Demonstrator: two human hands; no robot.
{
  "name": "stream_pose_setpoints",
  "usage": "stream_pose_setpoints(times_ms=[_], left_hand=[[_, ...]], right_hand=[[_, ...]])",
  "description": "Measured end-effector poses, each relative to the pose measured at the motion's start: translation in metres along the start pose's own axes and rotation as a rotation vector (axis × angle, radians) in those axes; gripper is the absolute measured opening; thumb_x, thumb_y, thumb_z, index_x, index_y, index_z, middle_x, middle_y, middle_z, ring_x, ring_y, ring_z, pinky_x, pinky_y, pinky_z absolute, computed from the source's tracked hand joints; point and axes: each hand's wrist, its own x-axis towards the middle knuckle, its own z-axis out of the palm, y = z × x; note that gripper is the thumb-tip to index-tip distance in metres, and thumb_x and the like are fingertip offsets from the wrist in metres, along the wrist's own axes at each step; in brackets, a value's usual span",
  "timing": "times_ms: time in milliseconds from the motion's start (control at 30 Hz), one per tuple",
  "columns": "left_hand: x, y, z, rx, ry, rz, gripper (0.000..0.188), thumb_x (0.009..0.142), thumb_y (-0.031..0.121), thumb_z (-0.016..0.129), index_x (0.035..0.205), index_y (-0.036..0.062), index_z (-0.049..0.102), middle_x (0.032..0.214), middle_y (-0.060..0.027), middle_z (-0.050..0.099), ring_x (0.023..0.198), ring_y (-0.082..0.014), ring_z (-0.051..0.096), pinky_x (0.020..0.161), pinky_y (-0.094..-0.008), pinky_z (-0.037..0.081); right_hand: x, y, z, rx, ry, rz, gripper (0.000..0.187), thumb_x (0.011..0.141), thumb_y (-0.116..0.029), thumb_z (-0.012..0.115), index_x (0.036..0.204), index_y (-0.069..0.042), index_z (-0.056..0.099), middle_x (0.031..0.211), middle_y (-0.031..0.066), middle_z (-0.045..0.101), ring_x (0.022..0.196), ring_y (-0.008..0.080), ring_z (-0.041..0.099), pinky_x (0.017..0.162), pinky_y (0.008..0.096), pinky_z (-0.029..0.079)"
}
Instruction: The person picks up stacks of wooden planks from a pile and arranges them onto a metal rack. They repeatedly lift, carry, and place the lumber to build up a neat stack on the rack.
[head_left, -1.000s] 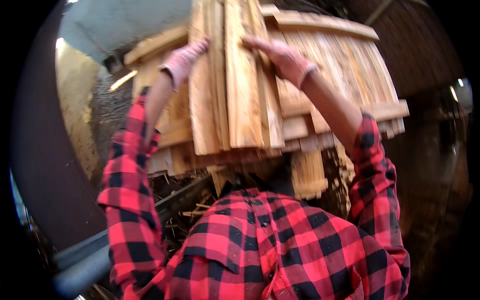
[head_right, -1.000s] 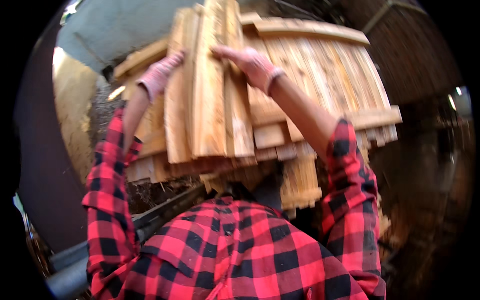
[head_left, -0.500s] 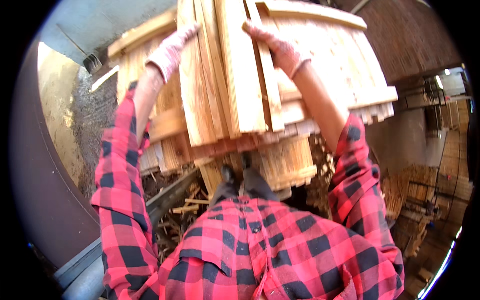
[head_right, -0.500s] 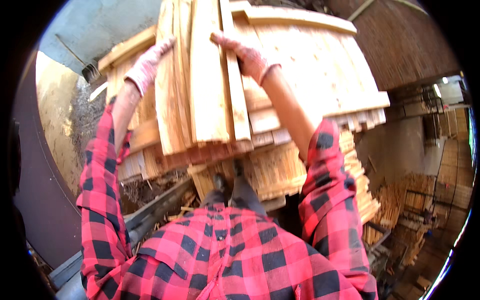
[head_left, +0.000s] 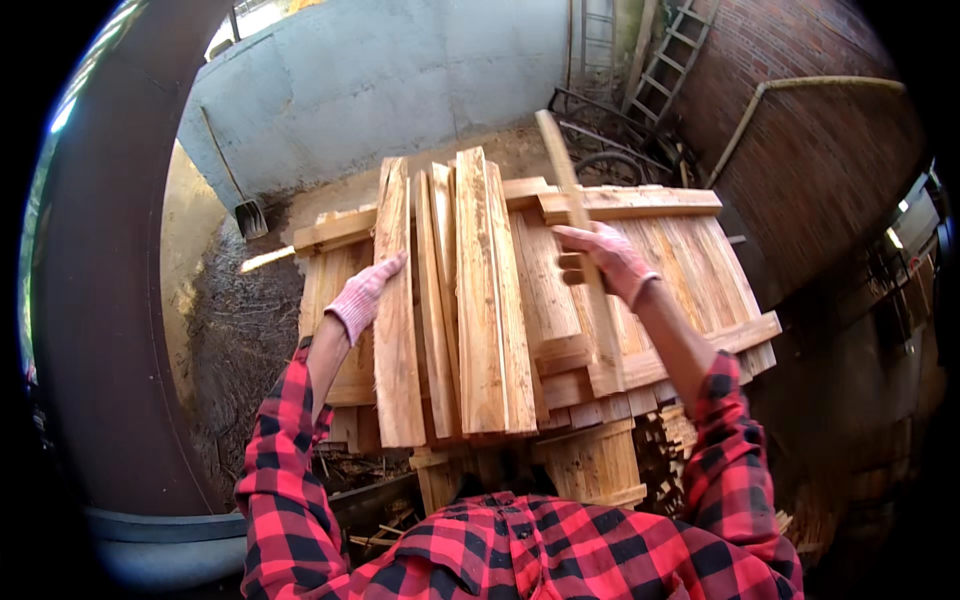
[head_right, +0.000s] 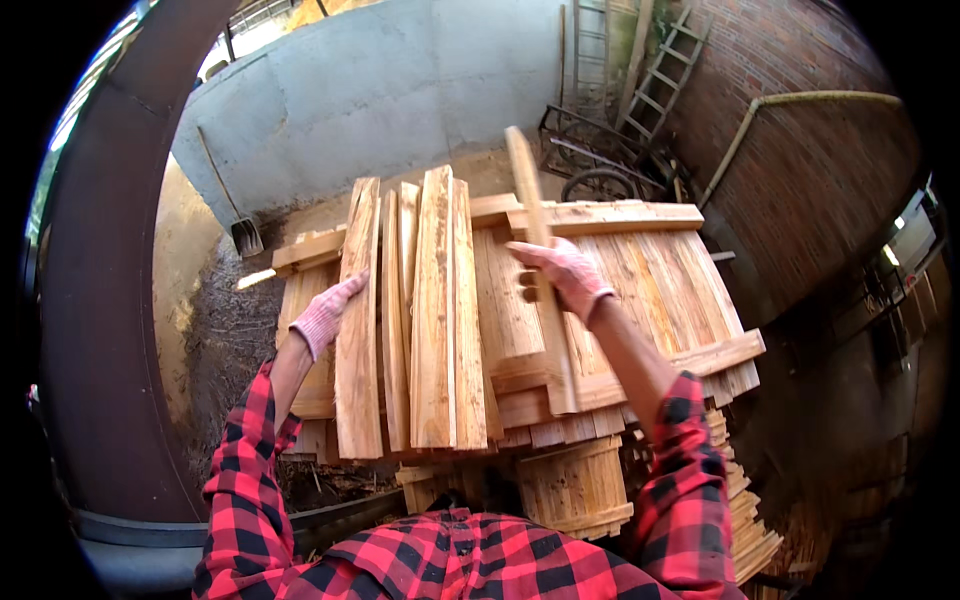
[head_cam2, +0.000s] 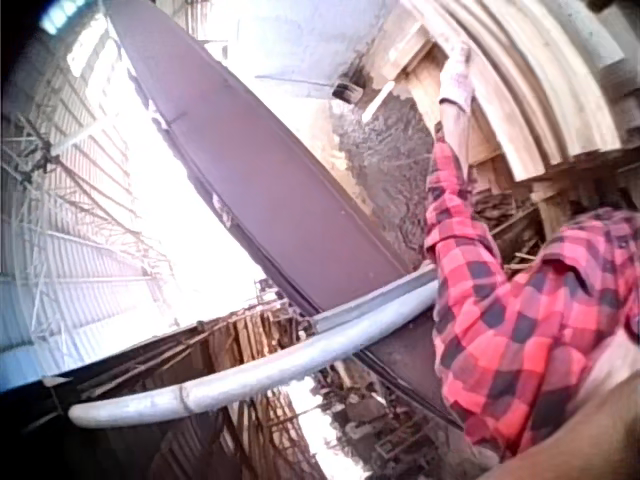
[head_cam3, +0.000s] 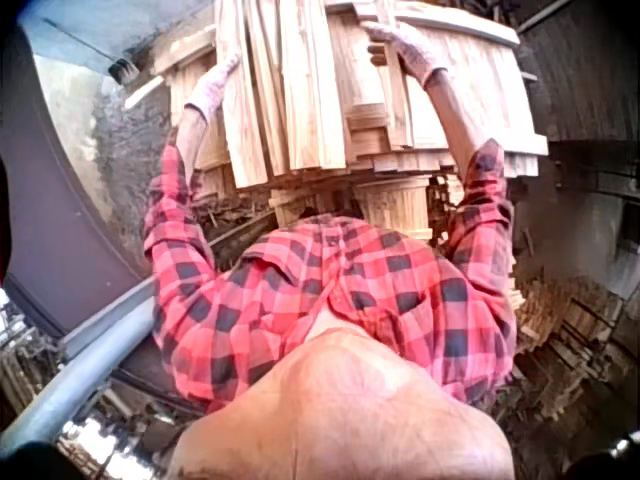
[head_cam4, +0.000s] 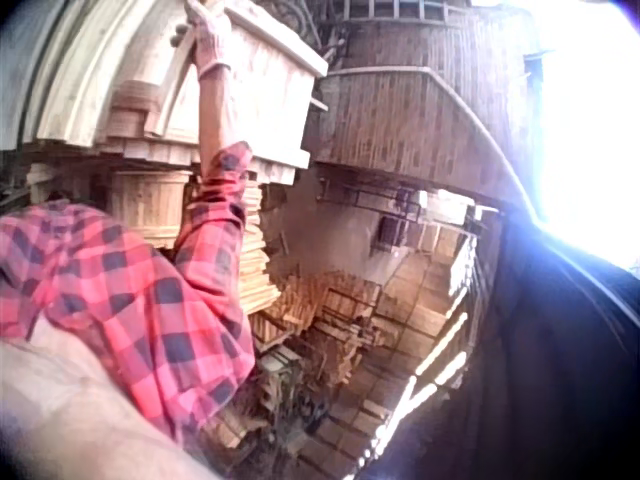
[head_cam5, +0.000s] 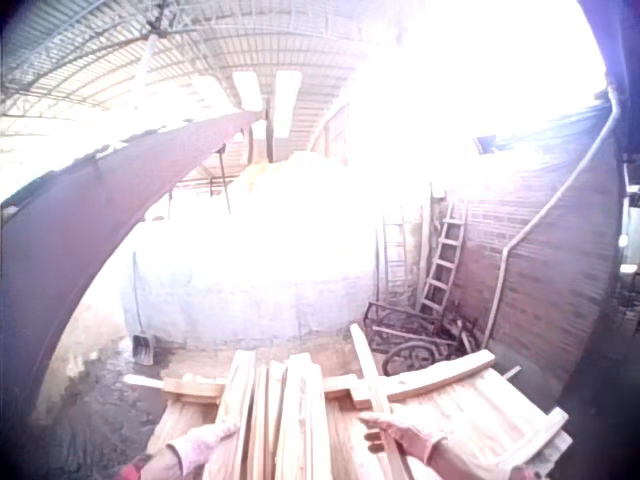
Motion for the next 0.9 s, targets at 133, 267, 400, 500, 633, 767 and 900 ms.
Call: stream_pose_setpoints(times_ms=[133,267,400,500,633,767,900], left_hand=[[-0.008,-0.006,-0.036,-0.245,-0.073,-0.109,0.043,0.096,0.043,0.062,0.121,0.0071,0.063,0.102,-0.0122,0.071,0.086,-0.0268,0.071,0.076,-0.0428,0.061],[-0.025,-0.02,-0.065,0.256,0.07,0.267,0.053,0.095,0.041,0.066,0.137,0.0083,0.058,0.127,-0.0081,0.066,0.112,-0.0179,0.064,0.094,-0.0347,0.051],[-0.062,0.021,-0.003,0.526,0.405,-0.024,0.075,0.086,0.037,0.071,0.143,0.0011,0.04,0.14,-0.02,0.054,0.111,-0.0241,0.063,0.093,-0.0384,0.052],[-0.04,0.016,0.014,0.986,0.605,-0.215,0.112,0.058,0.048,0.09,0.138,-0.0029,0.031,0.127,-0.0284,0.057,0.115,-0.0362,0.061,0.094,-0.0442,0.052],[-0.041,0.009,-0.019,0.946,0.611,-0.105,0.081,0.057,0.041,0.084,0.115,0.0033,0.04,0.109,-0.0204,0.063,0.092,-0.0318,0.067,0.076,-0.0457,0.056],[-0.076,0.042,-0.032,0.915,0.6,-0.078,0.078,0.063,0.038,0.086,0.117,-0.0003,0.044,0.109,-0.0228,0.065,0.093,-0.0317,0.069,0.078,-0.0417,0.057],[-0.058,0.004,-0.071,1.032,0.731,-0.17,0.086,0.063,0.041,0.087,0.125,-0.0001,0.045,0.121,-0.0226,0.064,0.108,-0.0372,0.066,0.085,-0.0426,0.055]], right_hand=[[0.004,-0.003,-0.068,-0.824,0.261,0.085,0.08,0.078,-0.04,0.082,0.132,0.001,0.039,0.114,0.0184,0.06,0.094,0.0287,0.064,0.077,0.0435,0.056],[0.005,0.024,-0.006,-1.297,0.472,-0.244,0.111,0.078,-0.046,0.077,0.154,0.006,0.015,0.154,0.0287,0.031,0.144,0.0355,0.033,0.114,0.0405,0.034],[-0.012,0.015,0.085,-0.695,0.187,-0.148,0.126,0.073,-0.072,0.071,0.154,0.006,0.014,0.153,0.0301,0.033,0.137,0.0364,0.042,0.109,0.039,0.042],[0.002,0.028,0.123,-0.88,0.219,-0.034,0.133,0.065,-0.072,0.078,0.155,0.002,0.015,0.147,0.0318,0.04,0.13,0.0374,0.051,0.102,0.0416,0.046],[0.025,0.042,0.105,-0.636,0.019,-0.054,0.123,0.067,-0.057,0.084,0.154,0.004,0.02,0.134,0.0257,0.056,0.123,0.0309,0.057,0.099,0.0368,0.047],[0.044,0.05,0.063,-0.512,-0.103,-0.055,0.115,0.07,-0.051,0.085,0.151,0.006,0.026,0.129,0.0231,0.062,0.122,0.0287,0.059,0.099,0.0337,0.047],[0.037,0.041,0.079,-1.078,0.074,-0.147,0.103,0.079,-0.057,0.073,0.151,0.0,0.028,0.119,0.0226,0.064,0.104,0.0297,0.065,0.091,0.0399,0.051]])
